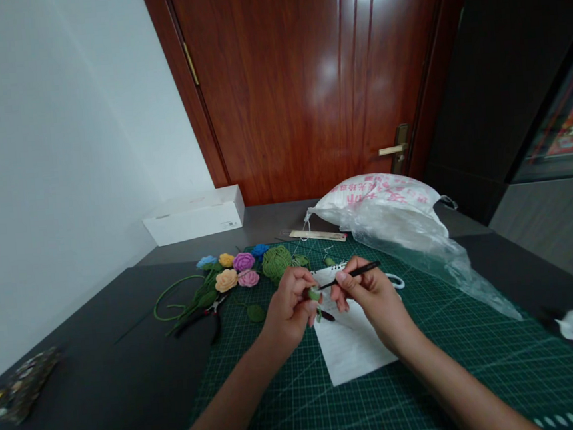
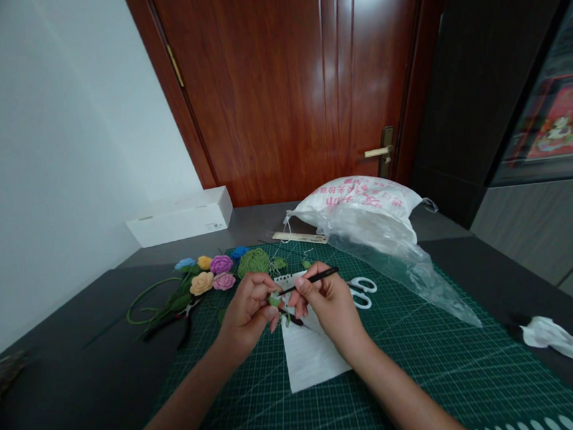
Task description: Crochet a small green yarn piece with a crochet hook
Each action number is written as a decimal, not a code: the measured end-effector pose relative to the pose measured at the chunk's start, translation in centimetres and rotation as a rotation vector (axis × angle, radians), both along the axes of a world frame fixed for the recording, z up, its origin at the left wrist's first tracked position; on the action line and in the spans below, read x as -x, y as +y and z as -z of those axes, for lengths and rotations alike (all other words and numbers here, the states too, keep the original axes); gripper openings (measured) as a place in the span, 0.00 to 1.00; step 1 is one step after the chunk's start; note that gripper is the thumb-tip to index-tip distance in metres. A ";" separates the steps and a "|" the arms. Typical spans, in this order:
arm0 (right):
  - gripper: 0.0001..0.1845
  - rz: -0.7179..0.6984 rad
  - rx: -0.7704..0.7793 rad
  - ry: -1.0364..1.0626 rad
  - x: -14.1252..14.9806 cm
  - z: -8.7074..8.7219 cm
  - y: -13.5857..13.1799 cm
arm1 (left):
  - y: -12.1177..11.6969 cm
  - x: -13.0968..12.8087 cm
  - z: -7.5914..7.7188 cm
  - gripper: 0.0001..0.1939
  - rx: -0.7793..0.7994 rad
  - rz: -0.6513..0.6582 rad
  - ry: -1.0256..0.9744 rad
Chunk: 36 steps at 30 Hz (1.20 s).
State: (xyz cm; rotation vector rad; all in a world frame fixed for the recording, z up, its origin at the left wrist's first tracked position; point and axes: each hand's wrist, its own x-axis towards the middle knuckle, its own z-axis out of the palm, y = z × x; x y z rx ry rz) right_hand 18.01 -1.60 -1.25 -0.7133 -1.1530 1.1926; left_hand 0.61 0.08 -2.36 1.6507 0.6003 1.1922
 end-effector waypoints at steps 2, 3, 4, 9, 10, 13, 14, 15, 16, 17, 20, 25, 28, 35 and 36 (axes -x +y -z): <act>0.23 -0.008 0.020 0.001 0.0 0.1 0.0 | -0.1 0.0 0.2 0.11 -0.001 -0.012 0.034; 0.23 -0.013 0.030 0.000 0.0 0.2 0.0 | -0.2 0.0 0.3 0.10 -0.003 -0.019 0.054; 0.23 -0.019 0.043 0.001 0.1 0.3 0.1 | -0.3 0.1 0.4 0.10 -0.005 -0.028 0.075; 0.26 -0.063 0.128 0.033 0.2 0.6 0.2 | -0.6 0.4 0.6 0.15 -0.029 -0.068 0.165; 0.26 -0.075 0.140 0.028 0.1 0.6 0.3 | -0.6 0.5 0.5 0.15 -0.036 -0.062 0.180; 0.26 -0.118 0.146 -0.011 0.0 0.7 0.4 | -0.8 0.4 0.2 0.16 -0.058 -0.022 0.225; 0.27 -0.131 0.138 -0.035 -0.1 0.7 0.5 | -0.9 0.4 0.0 0.17 -0.066 -0.002 0.241; 0.27 -0.142 0.128 -0.064 -0.2 0.7 0.5 | -1.0 0.4 -0.1 0.17 -0.073 0.018 0.256; 0.27 -0.152 0.116 -0.097 -0.2 0.7 0.6 | -1.1 0.3 -0.2 0.17 -0.080 0.037 0.271; 0.27 -0.158 0.104 -0.130 -0.3 0.7 0.6 | -1.1 0.3 -0.3 0.17 -0.086 0.056 0.284; 0.26 -0.153 0.067 -0.225 -0.4 0.9 0.6 | -1.3 0.2 -0.5 0.16 -0.094 0.101 0.315; 0.21 -0.031 0.013 -0.304 -0.1 1.0 0.4 | -1.1 0.2 -0.3 0.18 -0.046 0.098 0.291; 0.23 -0.023 0.022 -0.194 0.0 0.8 0.3 | -0.5 0.2 0.1 0.15 0.024 0.068 0.218; 0.24 -0.099 0.087 -0.021 -0.3 0.0 0.2 | 0.3 -0.3 0.9 0.11 0.154 0.006 0.054; 0.24 -0.104 0.083 -0.025 -0.3 0.0 0.2 | 0.2 -0.5 0.9 0.11 0.163 -0.009 0.040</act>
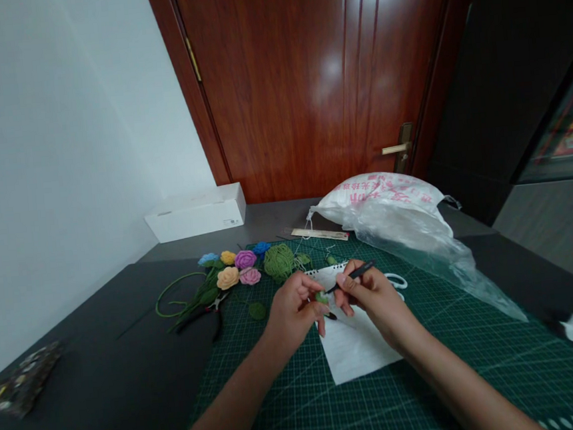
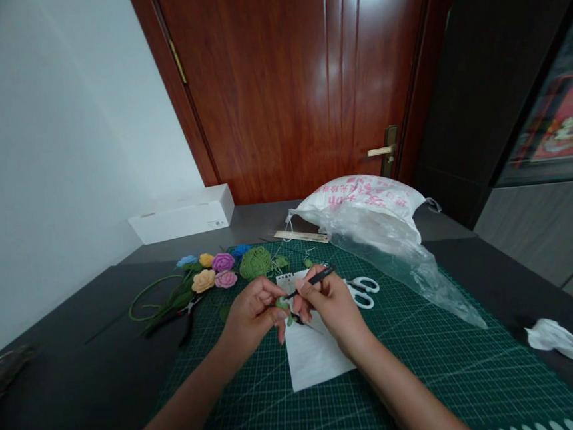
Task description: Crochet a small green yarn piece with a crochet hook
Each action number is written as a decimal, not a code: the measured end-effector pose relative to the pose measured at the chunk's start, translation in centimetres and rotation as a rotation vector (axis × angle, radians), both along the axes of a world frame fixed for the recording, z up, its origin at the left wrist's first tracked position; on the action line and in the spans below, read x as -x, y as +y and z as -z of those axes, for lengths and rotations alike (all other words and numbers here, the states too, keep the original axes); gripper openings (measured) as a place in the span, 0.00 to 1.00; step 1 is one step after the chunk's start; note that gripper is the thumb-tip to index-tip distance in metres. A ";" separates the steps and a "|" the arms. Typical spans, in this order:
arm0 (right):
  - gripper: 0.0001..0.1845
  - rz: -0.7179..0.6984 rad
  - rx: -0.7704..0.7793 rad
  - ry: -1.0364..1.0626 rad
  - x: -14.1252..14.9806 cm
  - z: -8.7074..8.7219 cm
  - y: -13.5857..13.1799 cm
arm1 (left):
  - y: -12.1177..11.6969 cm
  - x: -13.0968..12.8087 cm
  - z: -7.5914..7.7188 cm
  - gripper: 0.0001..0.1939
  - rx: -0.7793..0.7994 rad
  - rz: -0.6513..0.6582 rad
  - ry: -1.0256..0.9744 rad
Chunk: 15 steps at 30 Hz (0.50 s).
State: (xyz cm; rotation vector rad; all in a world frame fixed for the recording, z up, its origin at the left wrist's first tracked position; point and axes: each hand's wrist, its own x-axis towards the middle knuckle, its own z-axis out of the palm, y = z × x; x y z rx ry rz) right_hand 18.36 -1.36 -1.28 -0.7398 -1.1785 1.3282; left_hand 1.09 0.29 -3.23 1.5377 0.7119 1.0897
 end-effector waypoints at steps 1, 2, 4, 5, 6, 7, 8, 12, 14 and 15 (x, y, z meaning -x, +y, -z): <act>0.25 -0.006 -0.009 -0.014 0.0 0.0 0.0 | -0.1 -0.1 0.0 0.11 0.008 -0.013 -0.009; 0.25 -0.009 -0.023 -0.036 0.0 0.1 0.0 | -0.3 -0.2 0.0 0.10 0.015 -0.022 -0.014; 0.24 0.008 -0.059 -0.103 0.1 0.2 -0.1 | -0.5 -0.4 0.0 0.09 0.024 -0.031 -0.010; 0.23 0.025 -0.082 -0.145 0.2 0.4 -0.1 | -0.6 -0.4 0.0 0.09 0.027 -0.035 -0.002; 0.22 0.048 -0.110 -0.192 0.3 0.5 -0.2 | -0.6 -0.5 0.0 0.08 0.028 -0.039 0.010; 0.21 0.074 -0.144 -0.240 0.4 0.6 -0.3 | -0.6 -0.4 0.1 0.08 0.027 -0.045 0.023; 0.20 0.102 -0.179 -0.284 0.6 0.8 -0.4 | -0.6 -0.4 0.0 0.08 0.024 -0.051 0.037; 0.17 0.148 -0.237 -0.274 1.2 1.0 -0.8 | -0.6 -0.1 -0.6 0.08 -0.008 -0.070 0.089; 0.17 0.162 -0.223 -0.201 1.2 0.7 -0.9 | -0.6 0.0 -1.0 0.08 -0.033 -0.089 0.108; 0.17 0.178 -0.223 -0.179 1.1 0.5 -1.0 | -0.6 0.0 -1.1 0.08 -0.046 -0.105 0.116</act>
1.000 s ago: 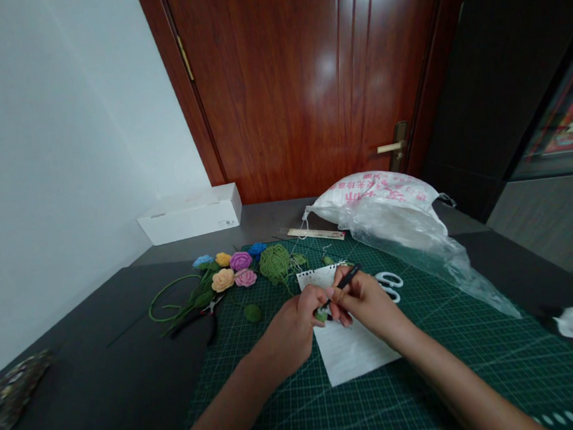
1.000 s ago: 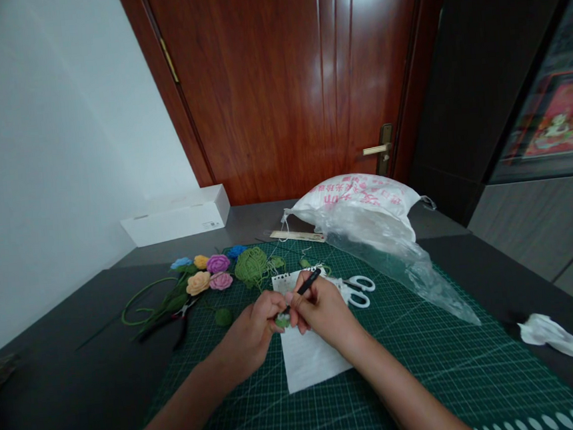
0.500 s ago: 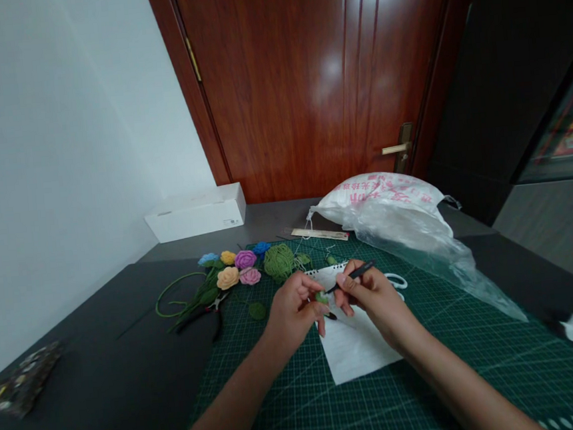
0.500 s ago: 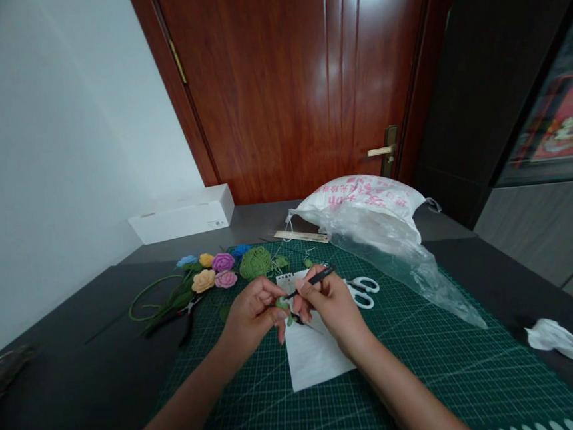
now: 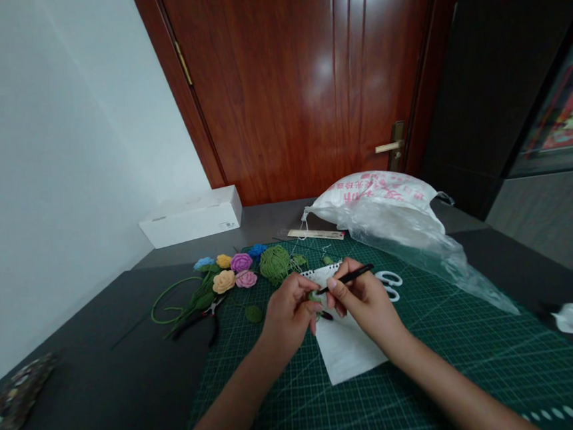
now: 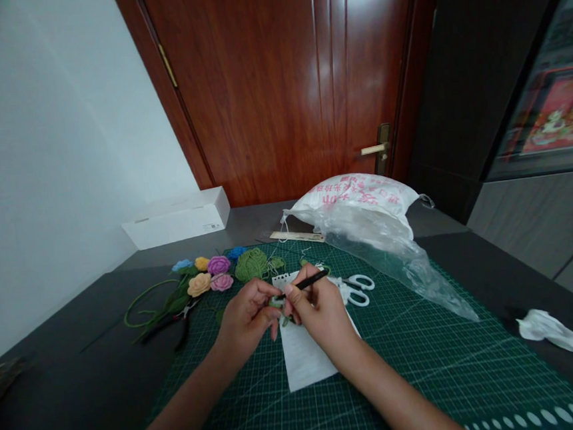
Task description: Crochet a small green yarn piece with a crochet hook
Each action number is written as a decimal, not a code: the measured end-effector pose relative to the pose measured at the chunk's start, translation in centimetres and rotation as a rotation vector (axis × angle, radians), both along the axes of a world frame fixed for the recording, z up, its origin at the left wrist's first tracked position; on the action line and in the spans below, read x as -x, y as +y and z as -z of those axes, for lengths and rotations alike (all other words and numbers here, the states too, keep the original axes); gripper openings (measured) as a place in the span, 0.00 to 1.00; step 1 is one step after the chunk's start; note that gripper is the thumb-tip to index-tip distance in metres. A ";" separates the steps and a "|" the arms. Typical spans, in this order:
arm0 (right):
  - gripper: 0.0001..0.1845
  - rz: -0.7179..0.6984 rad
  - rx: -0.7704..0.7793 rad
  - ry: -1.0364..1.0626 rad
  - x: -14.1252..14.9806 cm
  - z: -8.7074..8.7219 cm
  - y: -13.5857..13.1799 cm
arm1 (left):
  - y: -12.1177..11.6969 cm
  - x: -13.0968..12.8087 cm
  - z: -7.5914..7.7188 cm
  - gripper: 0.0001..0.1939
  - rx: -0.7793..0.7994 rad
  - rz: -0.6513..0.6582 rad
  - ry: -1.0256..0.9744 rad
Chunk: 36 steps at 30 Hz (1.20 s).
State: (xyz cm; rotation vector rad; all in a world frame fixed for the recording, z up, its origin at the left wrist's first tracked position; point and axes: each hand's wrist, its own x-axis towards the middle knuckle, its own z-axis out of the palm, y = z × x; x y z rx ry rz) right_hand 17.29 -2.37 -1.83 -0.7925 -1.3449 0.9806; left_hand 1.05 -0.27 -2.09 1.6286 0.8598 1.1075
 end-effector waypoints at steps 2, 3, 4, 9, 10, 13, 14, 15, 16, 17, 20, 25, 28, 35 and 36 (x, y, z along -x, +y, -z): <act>0.17 0.052 -0.018 0.014 -0.4 -0.4 -0.1 | 0.0 0.1 -0.1 0.09 -0.024 -0.037 0.015; 0.16 0.082 -0.026 0.019 -0.6 -0.6 -0.1 | 0.0 0.1 0.0 0.10 -0.035 -0.057 0.021; 0.16 0.108 -0.032 0.030 -0.8 -0.8 -0.1 | 0.0 0.1 0.1 0.10 -0.045 -0.076 0.026; 0.16 0.100 -0.040 0.046 -1.1 -0.8 0.0 | 0.0 0.1 0.3 0.11 -0.081 -0.126 0.051; 0.16 0.094 -0.045 0.018 -1.1 -0.7 0.0 | 0.0 0.2 0.3 0.11 -0.087 -0.130 0.057; 0.14 0.125 -0.096 -0.094 -0.9 -0.5 -0.3 | 0.0 0.2 0.2 0.11 -0.106 -0.142 0.074; 0.14 0.145 -0.118 -0.129 -0.8 -0.6 -0.4 | 0.0 0.1 0.1 0.11 -0.111 -0.146 0.079; 0.13 0.164 -0.137 -0.159 -0.7 -0.6 -0.5 | 0.0 0.1 0.1 0.11 -0.117 -0.150 0.083; 0.14 0.181 -0.152 -0.182 -0.7 -0.7 -0.6 | -0.1 0.1 0.1 0.11 -0.123 -0.154 0.087; 0.14 0.193 -0.160 -0.196 -0.6 -0.8 -0.7 | -0.1 0.1 0.1 0.11 -0.129 -0.158 0.091; 0.16 0.193 -0.136 -0.173 -0.5 -1.0 -0.9 | -0.2 0.2 0.0 0.11 -0.145 -0.168 0.099; 0.18 0.111 -0.011 -0.003 -0.3 -0.8 -0.7 | -0.3 0.2 0.1 0.10 -0.152 -0.174 0.093; 0.21 0.038 0.068 0.103 -0.4 -0.8 -0.3 | -0.3 0.2 0.2 0.10 -0.140 -0.156 0.079; 0.23 -0.139 0.181 0.174 -0.6 -0.4 0.3 | -0.4 0.2 0.7 0.08 -0.066 -0.077 0.053; 0.22 -0.131 0.167 0.140 -0.5 -0.2 0.3 | -0.4 0.1 0.7 0.08 -0.055 -0.071 0.051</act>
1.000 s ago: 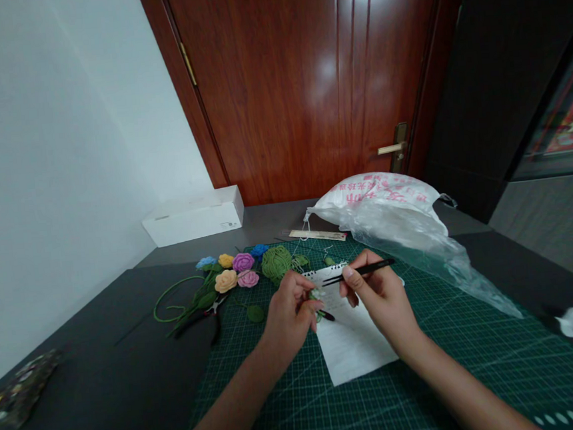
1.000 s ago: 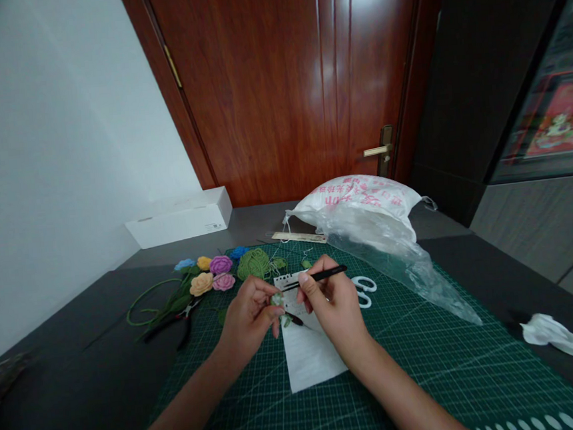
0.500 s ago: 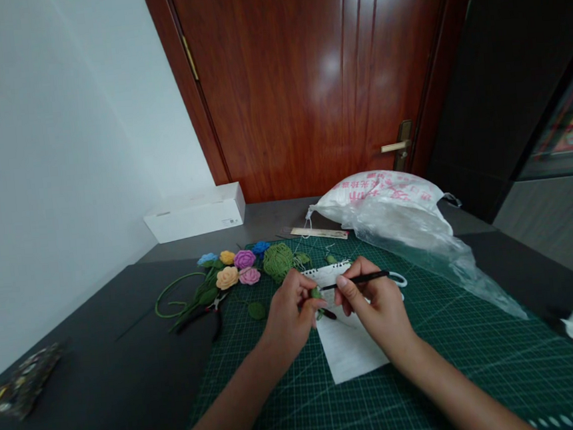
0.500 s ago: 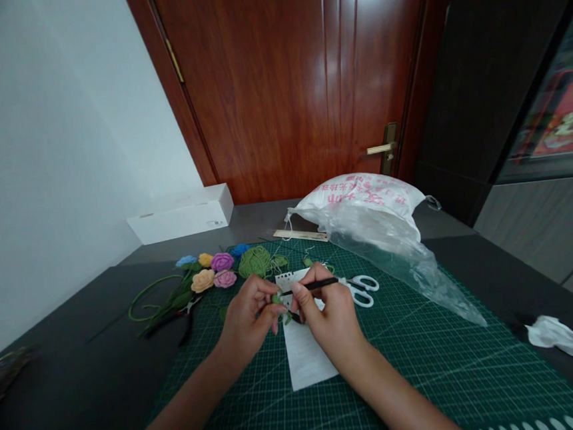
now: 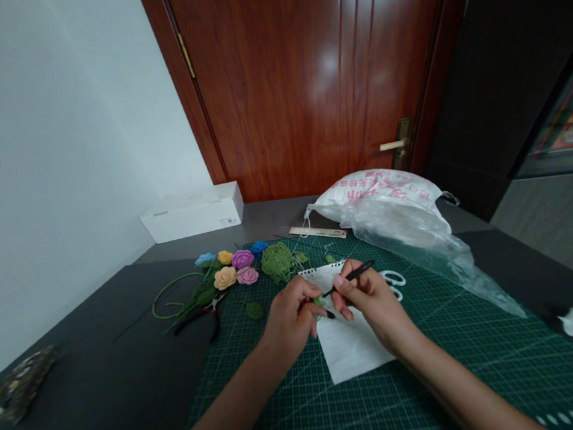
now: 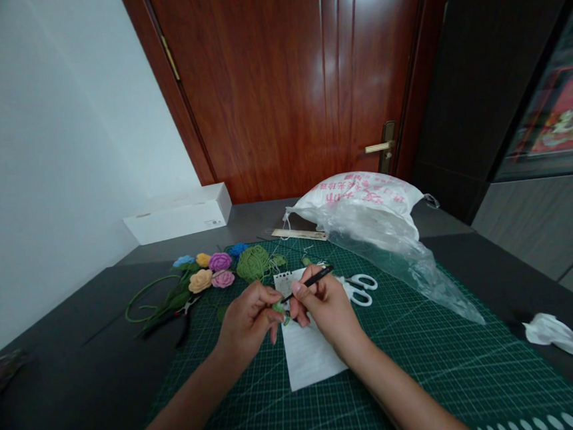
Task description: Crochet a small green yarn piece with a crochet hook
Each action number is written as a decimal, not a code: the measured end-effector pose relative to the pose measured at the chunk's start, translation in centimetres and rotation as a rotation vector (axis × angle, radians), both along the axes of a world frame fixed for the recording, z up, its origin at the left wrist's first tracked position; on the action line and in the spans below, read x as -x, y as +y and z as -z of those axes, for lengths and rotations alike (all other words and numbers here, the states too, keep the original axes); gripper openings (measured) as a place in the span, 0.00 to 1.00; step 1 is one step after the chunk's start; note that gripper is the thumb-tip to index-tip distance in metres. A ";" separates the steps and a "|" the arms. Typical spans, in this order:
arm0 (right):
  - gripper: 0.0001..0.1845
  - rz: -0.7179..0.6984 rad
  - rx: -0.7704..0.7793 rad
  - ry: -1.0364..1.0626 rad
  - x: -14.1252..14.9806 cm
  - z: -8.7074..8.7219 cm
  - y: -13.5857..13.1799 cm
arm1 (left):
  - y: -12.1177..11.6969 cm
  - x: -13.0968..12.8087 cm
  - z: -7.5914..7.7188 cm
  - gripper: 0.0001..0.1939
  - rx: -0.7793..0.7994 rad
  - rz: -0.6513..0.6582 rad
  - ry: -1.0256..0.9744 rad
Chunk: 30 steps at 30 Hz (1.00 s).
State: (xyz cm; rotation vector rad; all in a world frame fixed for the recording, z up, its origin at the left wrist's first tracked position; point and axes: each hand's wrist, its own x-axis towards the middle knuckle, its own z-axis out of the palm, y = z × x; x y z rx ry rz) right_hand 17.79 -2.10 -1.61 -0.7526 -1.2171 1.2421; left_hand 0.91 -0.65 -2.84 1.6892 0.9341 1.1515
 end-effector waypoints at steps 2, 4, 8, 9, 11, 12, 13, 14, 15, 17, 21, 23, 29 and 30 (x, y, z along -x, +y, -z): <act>0.20 0.057 -0.075 -0.113 0.2 0.3 -0.1 | 0.0 -0.1 0.0 0.08 0.017 0.010 -0.003; 0.19 0.134 -0.182 -0.247 0.4 0.4 -0.2 | 0.0 -0.1 -0.2 0.08 0.029 0.024 -0.009; 0.19 0.138 -0.225 -0.213 0.3 0.2 -0.1 | 0.1 -0.1 -0.7 0.06 0.049 0.034 -0.047; 0.19 0.134 -0.205 -0.161 0.2 0.1 0.0 | 0.2 -0.1 -0.8 0.06 0.052 0.030 -0.057; 0.19 0.173 -0.179 -0.103 -0.1 -0.2 0.0 | 0.3 -0.1 -1.0 0.07 0.054 0.020 -0.080; 0.19 0.206 -0.177 -0.099 -0.3 -0.4 -0.1 | 0.3 0.0 -1.0 0.07 0.054 0.016 -0.092; 0.19 0.234 -0.178 -0.097 -0.5 -0.6 -0.2 | 0.3 0.0 -1.0 0.06 0.056 0.012 -0.106; 0.18 0.247 -0.180 -0.088 -0.7 -0.7 -0.2 | 0.3 0.0 -1.1 0.06 0.058 0.009 -0.121; 0.18 0.243 -0.182 -0.077 -0.8 -0.9 -0.3 | 0.3 0.0 -1.1 0.06 0.061 0.008 -0.138; 0.19 0.209 -0.189 -0.057 -0.9 -1.1 -0.4 | 0.3 0.1 -1.2 0.05 0.070 0.010 -0.171; 0.16 0.195 -0.256 -0.127 -1.0 -0.8 -0.5 | 0.3 0.2 -1.4 0.06 0.097 0.030 -0.231; 0.14 0.215 -0.298 -0.183 -1.0 -0.6 -0.6 | 0.3 0.2 -1.4 0.07 0.111 0.040 -0.257; 0.12 0.250 -0.383 -0.251 -0.9 -0.9 -1.0 | 0.1 0.1 -1.4 0.09 0.147 0.077 -0.299; 0.12 0.254 -0.392 -0.256 -0.8 -1.0 -1.1 | 0.1 0.1 -1.3 0.08 0.150 0.081 -0.301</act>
